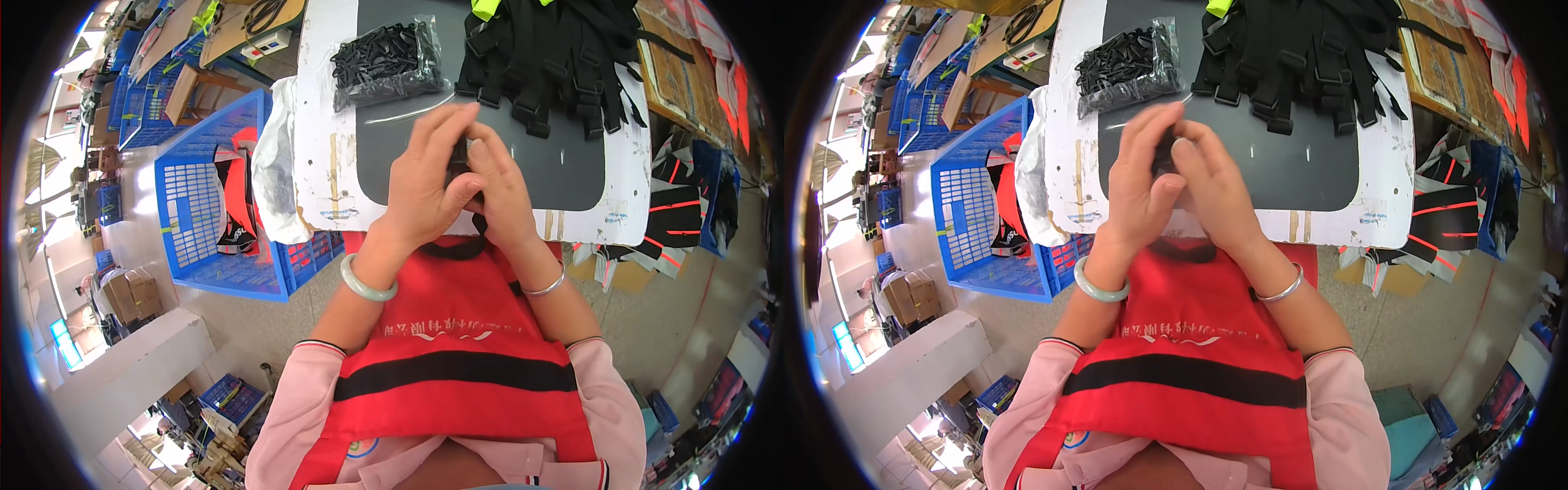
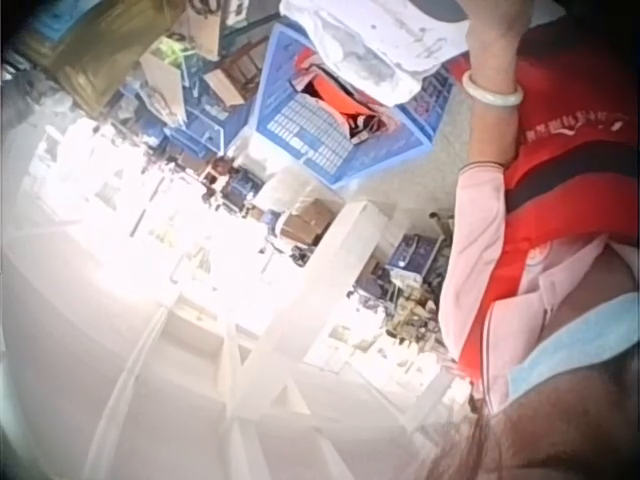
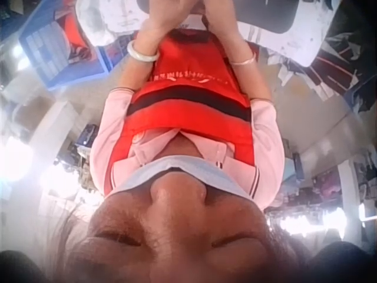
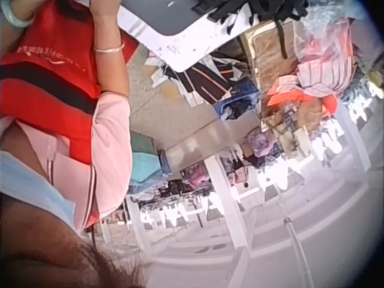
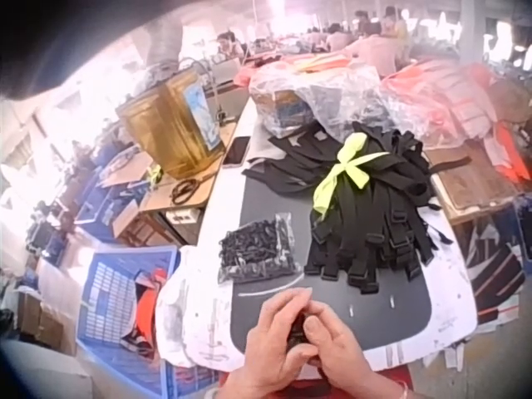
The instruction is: Manually attaching plastic buckles and adjusting sliders on black nylon straps.
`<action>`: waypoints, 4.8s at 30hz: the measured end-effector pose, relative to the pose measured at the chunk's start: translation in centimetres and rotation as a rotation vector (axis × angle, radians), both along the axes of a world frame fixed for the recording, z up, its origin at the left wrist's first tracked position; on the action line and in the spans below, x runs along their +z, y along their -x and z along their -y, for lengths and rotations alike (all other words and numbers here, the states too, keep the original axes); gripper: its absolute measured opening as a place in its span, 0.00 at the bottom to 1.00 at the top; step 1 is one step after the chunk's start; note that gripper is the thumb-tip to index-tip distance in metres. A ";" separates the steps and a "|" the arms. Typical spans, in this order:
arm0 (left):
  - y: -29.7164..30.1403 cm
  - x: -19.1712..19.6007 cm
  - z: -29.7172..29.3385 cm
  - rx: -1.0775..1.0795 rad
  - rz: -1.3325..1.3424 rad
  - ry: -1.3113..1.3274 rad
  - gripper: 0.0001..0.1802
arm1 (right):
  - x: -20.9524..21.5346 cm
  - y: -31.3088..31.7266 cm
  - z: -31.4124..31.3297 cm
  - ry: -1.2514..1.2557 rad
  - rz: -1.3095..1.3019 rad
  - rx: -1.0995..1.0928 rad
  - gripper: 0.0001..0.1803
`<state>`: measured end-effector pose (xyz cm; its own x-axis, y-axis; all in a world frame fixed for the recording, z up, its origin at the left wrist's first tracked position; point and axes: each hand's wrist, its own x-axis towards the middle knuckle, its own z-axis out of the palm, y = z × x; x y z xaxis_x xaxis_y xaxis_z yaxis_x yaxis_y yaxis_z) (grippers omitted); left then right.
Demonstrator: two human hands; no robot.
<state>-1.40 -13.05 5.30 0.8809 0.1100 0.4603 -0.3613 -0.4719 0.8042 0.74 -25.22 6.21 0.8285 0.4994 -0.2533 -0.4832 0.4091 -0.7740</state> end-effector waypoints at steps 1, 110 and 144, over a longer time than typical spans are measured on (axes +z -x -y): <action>-0.2 0.1 -0.4 -0.001 0.047 -0.210 0.34 | 0.1 -0.3 0.1 -0.037 -0.079 0.032 0.16; 10.3 8.6 -22.1 0.593 0.168 0.564 0.08 | -3.9 -4.6 6.5 0.696 0.735 0.012 0.10; -9.5 -5.4 2.9 0.053 -0.441 0.197 0.15 | -7.1 -7.6 5.0 0.659 0.509 -0.299 0.13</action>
<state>8.15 -15.98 -0.05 0.9782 0.2075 0.0103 0.0543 -0.3034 0.9513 8.30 -30.22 -0.85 0.9917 0.1269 0.0221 0.0402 -0.1422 -0.9890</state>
